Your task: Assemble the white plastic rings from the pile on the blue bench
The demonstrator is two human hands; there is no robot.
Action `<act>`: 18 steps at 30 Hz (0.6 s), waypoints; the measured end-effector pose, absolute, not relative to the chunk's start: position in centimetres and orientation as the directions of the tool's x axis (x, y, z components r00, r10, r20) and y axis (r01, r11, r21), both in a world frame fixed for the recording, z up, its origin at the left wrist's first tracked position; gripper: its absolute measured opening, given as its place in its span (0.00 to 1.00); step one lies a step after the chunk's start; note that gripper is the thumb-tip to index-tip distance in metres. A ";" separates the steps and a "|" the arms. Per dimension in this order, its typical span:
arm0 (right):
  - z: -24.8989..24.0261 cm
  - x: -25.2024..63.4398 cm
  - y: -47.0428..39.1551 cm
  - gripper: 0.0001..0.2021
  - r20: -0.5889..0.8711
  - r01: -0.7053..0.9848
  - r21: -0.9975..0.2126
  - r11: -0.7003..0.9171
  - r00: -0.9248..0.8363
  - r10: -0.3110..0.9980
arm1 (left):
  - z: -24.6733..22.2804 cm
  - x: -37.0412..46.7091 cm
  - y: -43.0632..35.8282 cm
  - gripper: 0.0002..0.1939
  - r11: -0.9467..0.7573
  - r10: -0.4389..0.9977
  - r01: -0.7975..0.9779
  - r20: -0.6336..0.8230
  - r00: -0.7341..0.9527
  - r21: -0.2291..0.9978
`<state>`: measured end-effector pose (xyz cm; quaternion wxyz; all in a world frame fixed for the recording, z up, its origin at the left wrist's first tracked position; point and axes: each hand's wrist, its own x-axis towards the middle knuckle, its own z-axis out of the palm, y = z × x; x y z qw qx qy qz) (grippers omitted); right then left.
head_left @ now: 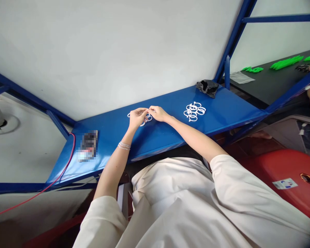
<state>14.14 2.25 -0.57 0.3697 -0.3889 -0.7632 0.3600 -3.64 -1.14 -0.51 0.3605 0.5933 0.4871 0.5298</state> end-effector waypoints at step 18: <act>0.0 14.3 2.0 0.22 0.026 -0.014 -1.000 0.022 -0.503 0.864 | 0.3 -3.5 -1.8 0.23 -0.279 0.959 0.094 0.273 0.071 0.956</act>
